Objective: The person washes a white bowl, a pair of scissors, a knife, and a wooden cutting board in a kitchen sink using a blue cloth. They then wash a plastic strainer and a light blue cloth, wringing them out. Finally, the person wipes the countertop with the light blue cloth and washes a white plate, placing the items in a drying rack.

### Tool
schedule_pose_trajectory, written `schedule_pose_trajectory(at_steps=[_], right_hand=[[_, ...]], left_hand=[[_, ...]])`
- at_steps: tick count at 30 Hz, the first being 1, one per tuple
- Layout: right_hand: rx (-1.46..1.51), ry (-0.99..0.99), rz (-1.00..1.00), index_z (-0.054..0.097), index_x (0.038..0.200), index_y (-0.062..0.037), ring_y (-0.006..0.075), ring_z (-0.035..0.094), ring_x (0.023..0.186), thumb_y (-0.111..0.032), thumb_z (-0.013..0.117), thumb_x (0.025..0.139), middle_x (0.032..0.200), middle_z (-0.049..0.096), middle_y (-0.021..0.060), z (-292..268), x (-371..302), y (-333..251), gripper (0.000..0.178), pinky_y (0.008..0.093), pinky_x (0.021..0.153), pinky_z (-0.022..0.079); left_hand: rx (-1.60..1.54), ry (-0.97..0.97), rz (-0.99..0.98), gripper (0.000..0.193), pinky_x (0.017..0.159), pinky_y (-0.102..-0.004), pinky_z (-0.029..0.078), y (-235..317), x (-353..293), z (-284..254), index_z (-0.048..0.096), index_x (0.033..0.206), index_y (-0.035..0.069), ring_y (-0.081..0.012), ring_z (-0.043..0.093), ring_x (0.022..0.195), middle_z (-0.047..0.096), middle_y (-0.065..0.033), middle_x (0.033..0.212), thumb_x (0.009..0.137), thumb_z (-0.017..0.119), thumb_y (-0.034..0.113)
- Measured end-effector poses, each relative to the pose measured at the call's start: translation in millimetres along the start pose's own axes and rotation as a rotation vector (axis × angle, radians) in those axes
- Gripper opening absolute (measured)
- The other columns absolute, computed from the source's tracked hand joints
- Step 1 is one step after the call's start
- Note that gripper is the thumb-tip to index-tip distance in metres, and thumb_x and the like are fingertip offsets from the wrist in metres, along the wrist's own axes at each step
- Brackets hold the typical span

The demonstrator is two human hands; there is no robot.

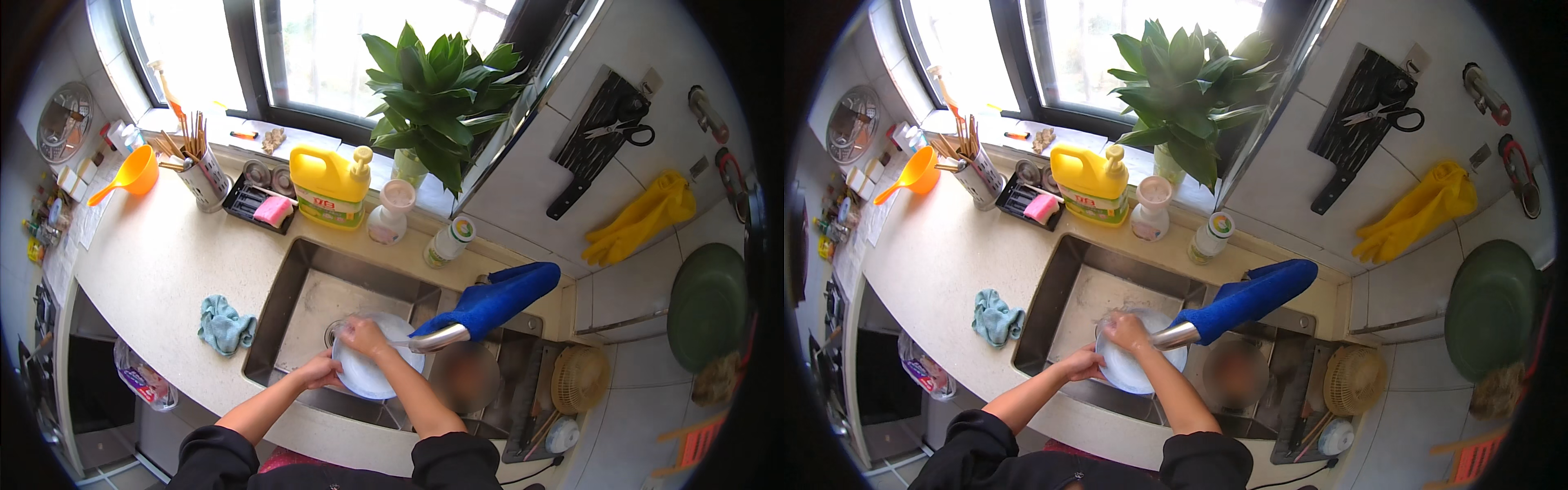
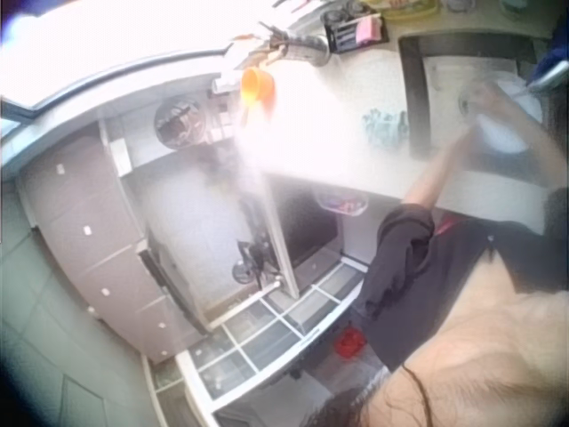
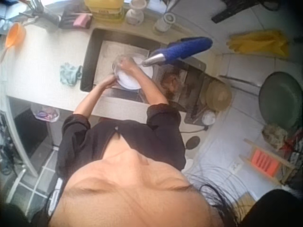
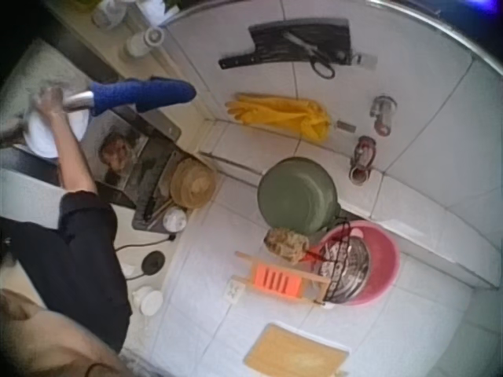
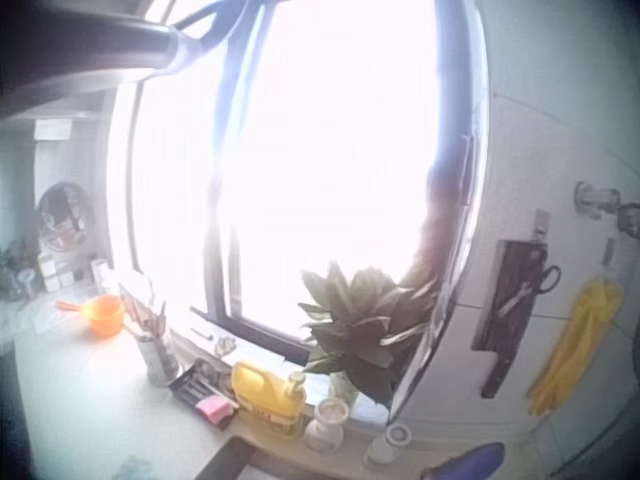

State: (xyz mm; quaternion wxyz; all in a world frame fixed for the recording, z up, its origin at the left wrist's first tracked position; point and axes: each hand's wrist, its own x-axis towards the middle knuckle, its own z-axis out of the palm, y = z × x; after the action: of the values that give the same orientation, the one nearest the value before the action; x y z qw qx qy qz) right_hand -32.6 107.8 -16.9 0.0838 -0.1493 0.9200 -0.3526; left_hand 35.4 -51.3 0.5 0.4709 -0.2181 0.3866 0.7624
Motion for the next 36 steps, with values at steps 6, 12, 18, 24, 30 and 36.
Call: schedule_pose_trajectory(at_steps=[6,12,18,24,30,36], right_hand=[[-0.357,0.304,0.191,0.056,0.07,-0.005,0.0334,0.059,0.061,-0.02,0.056,0.073,0.073,0.061,0.0138,-13.3,-17.6,11.9,0.016,0.0468,0.053,0.046],[0.085,0.141,0.029,0.055,0.081,-0.0053,0.0381,0.06,0.061,-0.019,0.051,0.08,0.07,0.062,0.0153,42.6,-56.6,-29.0,0.014,0.0496,0.056,0.046],[-0.26,0.15,-0.107,0.057,0.085,-0.0067,0.0342,0.055,0.081,-0.017,0.054,0.077,0.087,0.059,0.0149,15.3,-15.6,2.0,0.013,0.0426,0.067,0.046],[0.143,-0.298,-0.247,0.057,0.108,-0.0051,0.0359,0.046,0.108,-0.02,0.063,0.075,0.113,0.052,0.0205,-22.0,-80.6,-1.2,0.037,0.0415,0.089,0.04],[0.142,0.074,-0.12,0.062,0.104,-0.0063,0.0321,0.06,0.084,-0.022,0.064,0.077,0.098,0.062,0.0147,-34.0,-95.1,-27.8,0.032,0.0324,0.076,0.048],[1.029,0.313,0.393,0.056,0.103,0.0032,0.0104,0.053,0.089,-0.002,0.063,0.078,0.098,0.058,0.0057,-23.3,-86.1,10.7,0.026,0.0261,0.075,0.044]], left_hand=[[-0.065,0.057,0.193,0.053,0.078,-0.0494,0.051,4.6,8.4,0.3,0.032,0.123,0.005,-0.0335,0.054,0.1,0.047,-0.0172,0.113,0.072,0.04,-0.01],[-0.132,0.137,0.277,0.034,0.073,-0.048,0.052,-21.5,41.5,-36.7,0.037,0.12,0.006,-0.0303,0.055,0.098,0.051,-0.0153,0.108,0.092,0.039,0.025],[0.166,0.26,0.288,0.044,0.062,-0.0471,0.055,-1.2,26.9,-8.8,0.038,0.119,0.006,-0.0293,0.058,0.092,0.051,-0.0151,0.109,0.093,0.034,0.041],[0.261,0.324,0.116,0.049,0.056,-0.0449,0.056,29.3,13.5,-18.5,0.036,0.121,0.003,-0.0322,0.063,0.073,0.055,-0.0184,0.102,0.092,0.033,0.042],[0.248,0.294,0.149,0.049,0.054,-0.0324,0.054,55.3,12.2,10.2,0.045,0.114,0.001,-0.0251,0.063,0.063,0.059,-0.0165,0.087,0.089,0.041,0.043],[1.349,0.538,1.466,0.027,0.08,-0.0338,0.044,47.6,33.1,85.0,0.059,0.104,0.006,-0.0273,0.057,0.088,0.06,-0.0156,0.094,0.085,0.048,0.024]])
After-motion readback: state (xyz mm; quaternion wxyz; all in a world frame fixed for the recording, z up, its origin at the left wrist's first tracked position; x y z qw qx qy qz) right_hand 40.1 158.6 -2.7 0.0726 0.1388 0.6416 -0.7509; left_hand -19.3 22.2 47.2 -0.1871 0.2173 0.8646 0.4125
